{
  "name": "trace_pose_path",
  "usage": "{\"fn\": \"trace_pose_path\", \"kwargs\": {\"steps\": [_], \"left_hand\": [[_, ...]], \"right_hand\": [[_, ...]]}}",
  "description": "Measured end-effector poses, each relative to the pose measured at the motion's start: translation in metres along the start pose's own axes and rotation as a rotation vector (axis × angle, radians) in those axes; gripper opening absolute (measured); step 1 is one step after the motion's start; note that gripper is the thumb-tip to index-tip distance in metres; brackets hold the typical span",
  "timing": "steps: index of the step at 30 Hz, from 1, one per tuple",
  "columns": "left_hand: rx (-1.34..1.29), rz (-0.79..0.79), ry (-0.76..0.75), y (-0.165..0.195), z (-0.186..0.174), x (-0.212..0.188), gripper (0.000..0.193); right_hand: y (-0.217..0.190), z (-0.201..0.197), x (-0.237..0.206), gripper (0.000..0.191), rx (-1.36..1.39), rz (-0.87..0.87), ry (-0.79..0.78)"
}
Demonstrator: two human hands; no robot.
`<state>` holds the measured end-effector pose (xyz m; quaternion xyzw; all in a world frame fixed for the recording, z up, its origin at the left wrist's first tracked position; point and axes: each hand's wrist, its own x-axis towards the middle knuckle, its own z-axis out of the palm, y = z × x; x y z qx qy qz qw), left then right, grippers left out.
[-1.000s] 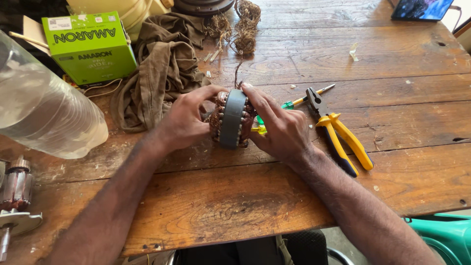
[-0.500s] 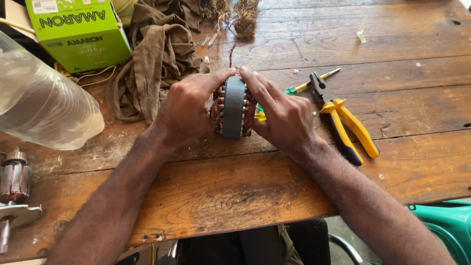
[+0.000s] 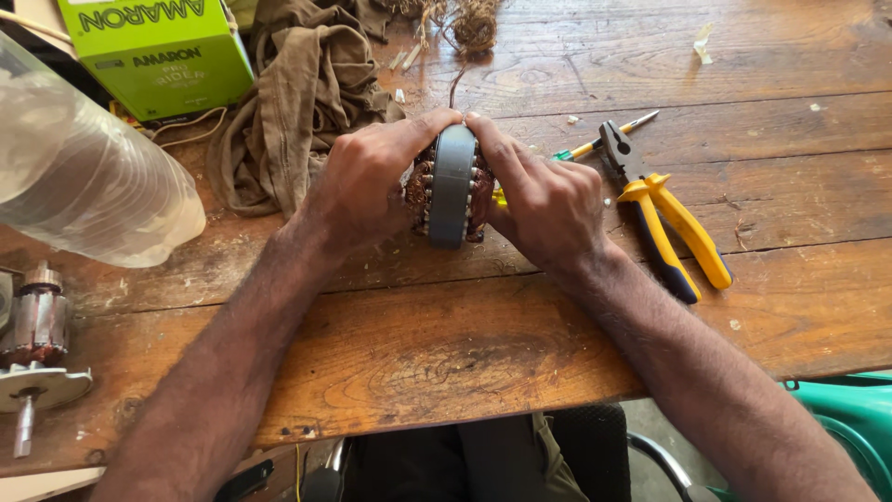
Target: The person works on a motor stator at a wooden workbench, holding the ring-shaped stator with one hand while prying and pulling at the copper windings around its rim. They pick up a screwdriver partway through and use it to lever at the windings, then resume working the windings by hand before setting the stator down.
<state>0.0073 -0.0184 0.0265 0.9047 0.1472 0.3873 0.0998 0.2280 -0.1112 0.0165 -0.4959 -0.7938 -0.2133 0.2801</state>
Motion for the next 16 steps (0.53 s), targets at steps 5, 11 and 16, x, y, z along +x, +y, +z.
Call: {"fn": "trace_pose_path", "kwargs": {"steps": [5,11,16], "left_hand": [[0.017,-0.101,-0.126,0.002,-0.013,0.002,0.075],[-0.098,-0.269,-0.245,0.005,-0.061,-0.003,0.073],[-0.162,-0.313,0.280,0.089,-0.082,-0.053,0.038]], "right_hand": [[0.002,-0.010,0.008,0.073,0.073,-0.038,0.001],[-0.008,-0.053,-0.036,0.059,0.083,0.244,-0.026],[-0.023,-0.109,-0.080,0.027,0.716,0.627,0.274]]}}
